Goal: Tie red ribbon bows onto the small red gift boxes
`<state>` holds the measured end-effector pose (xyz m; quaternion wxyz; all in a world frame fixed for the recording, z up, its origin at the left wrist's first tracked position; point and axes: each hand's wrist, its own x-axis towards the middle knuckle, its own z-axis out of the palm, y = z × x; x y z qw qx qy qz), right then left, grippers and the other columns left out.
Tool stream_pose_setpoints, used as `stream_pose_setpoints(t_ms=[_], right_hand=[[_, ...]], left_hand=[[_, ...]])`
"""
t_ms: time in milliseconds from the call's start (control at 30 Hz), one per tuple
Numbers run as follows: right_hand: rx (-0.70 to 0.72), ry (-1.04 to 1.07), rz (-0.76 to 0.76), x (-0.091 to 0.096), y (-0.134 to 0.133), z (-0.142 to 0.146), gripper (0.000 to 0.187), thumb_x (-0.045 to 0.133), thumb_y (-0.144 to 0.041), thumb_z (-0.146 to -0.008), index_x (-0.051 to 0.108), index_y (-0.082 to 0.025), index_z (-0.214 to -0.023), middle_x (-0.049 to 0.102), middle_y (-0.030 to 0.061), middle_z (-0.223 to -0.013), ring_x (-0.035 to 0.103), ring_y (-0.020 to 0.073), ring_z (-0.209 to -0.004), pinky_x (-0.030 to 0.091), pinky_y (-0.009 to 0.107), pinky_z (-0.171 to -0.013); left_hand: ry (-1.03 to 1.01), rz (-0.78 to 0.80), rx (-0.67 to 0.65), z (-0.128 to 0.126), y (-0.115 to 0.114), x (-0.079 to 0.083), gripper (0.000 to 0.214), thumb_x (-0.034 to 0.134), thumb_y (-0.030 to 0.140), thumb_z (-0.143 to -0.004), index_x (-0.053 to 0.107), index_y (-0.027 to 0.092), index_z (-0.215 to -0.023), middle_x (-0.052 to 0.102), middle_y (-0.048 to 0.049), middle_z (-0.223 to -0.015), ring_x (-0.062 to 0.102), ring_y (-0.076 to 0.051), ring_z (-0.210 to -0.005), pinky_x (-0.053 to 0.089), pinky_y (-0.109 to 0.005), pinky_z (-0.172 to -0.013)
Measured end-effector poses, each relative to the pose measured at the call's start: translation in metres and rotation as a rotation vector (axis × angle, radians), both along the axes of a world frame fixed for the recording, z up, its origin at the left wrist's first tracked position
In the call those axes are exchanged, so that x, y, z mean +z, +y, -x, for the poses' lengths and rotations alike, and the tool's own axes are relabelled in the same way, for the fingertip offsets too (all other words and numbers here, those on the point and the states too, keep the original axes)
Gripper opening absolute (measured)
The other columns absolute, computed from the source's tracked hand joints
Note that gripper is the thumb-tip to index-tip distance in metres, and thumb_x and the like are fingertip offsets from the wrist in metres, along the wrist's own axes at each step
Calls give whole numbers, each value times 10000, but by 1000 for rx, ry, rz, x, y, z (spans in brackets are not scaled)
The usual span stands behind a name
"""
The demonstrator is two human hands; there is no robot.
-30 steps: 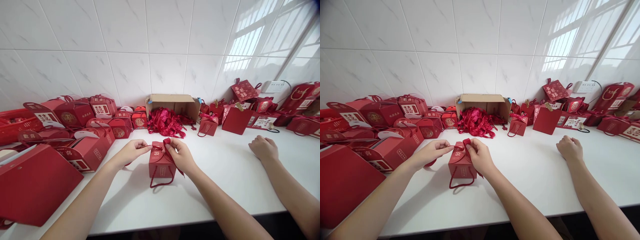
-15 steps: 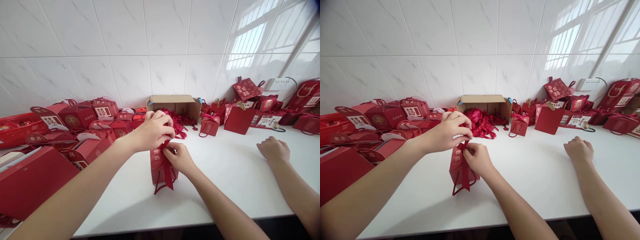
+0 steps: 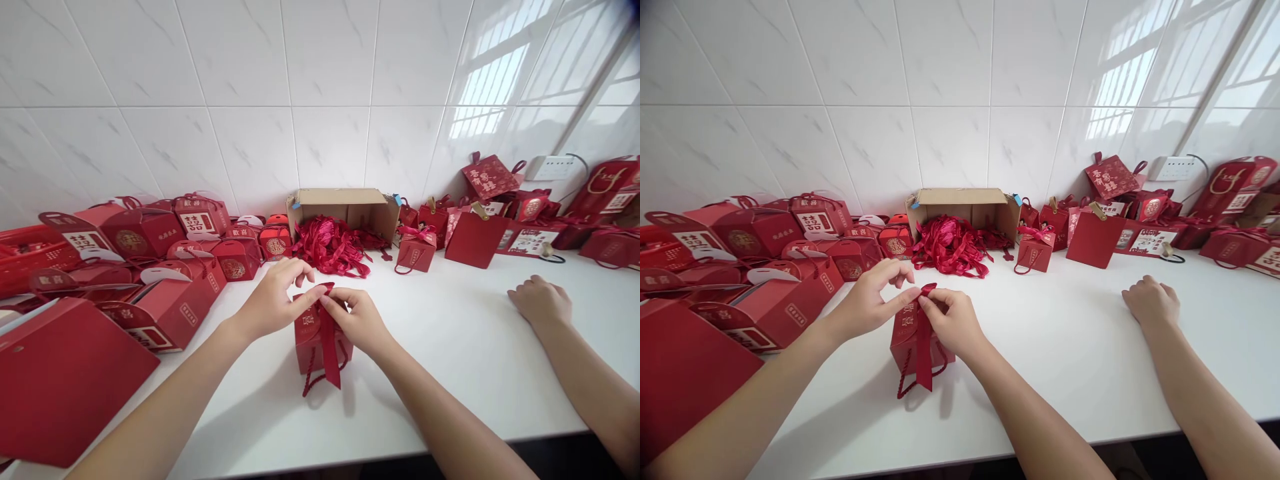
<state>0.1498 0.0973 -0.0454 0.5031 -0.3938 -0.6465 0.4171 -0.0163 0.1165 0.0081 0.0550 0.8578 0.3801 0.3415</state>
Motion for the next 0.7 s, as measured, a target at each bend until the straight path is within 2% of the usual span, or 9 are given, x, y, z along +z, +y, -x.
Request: stream_pose_setpoints(t_ms=[100,200,300,400,500,633,700], right_hand=[[12,14,18,-1,0,0,254,537,-345,-825,625,-166,-668,545,-6,-608,450,120,-555,370,249,-535],[-38,79,25,-2,0,2,180,569,-336,-808,616,-173,-749,596,2,-660,503,130,-597,410,255,-582],[-93,228,94,-5,-1,5,195,622,-339,-772,503,-213,-862,594,-32,-642,516,124,-567,409,238,-543],[-81,284,116,-7,-1,6,252,628,-331,-768,405,-239,-839,568,-63,-629,499,109,-536,389,215,-504],[-112,211,36,-8,-2,7,195,606,-297,-781,424,-231,-810,565,-51,-659,505,108,-573,397,215,-527],[-169,62,-106,-7,-1,6,69,572,-266,-792,541,-205,-796,617,-4,-721,540,125,-623,433,236,-560],[-206,-15,-161,-6,-1,4,80,570,-255,-790,611,-193,-821,646,18,-759,549,128,-624,451,248,-568]], left_hand=[[-95,127,1,4,-1,-15,172,619,365,-805,613,193,-805,595,-11,-779,544,-154,-752,433,-277,-683],[-248,176,-17,4,-1,-25,150,616,321,-816,634,190,-744,635,-20,-793,579,-151,-772,453,-272,-707],[-344,228,-47,3,-4,-32,144,578,310,-845,619,186,-785,660,-35,-884,602,-159,-843,472,-275,-749],[-353,312,-76,3,-7,-36,144,527,313,-876,586,188,-836,650,-23,-853,601,-145,-806,483,-267,-730],[-380,341,-95,3,-9,-41,110,587,290,-833,539,193,-854,621,9,-782,594,-126,-735,491,-244,-691],[-461,304,-48,0,-10,-47,154,637,215,-778,555,198,-907,659,2,-865,639,-131,-834,503,-231,-770],[-481,285,-20,-2,-10,-50,111,621,201,-783,583,193,-888,670,-3,-859,652,-132,-825,510,-221,-753]])
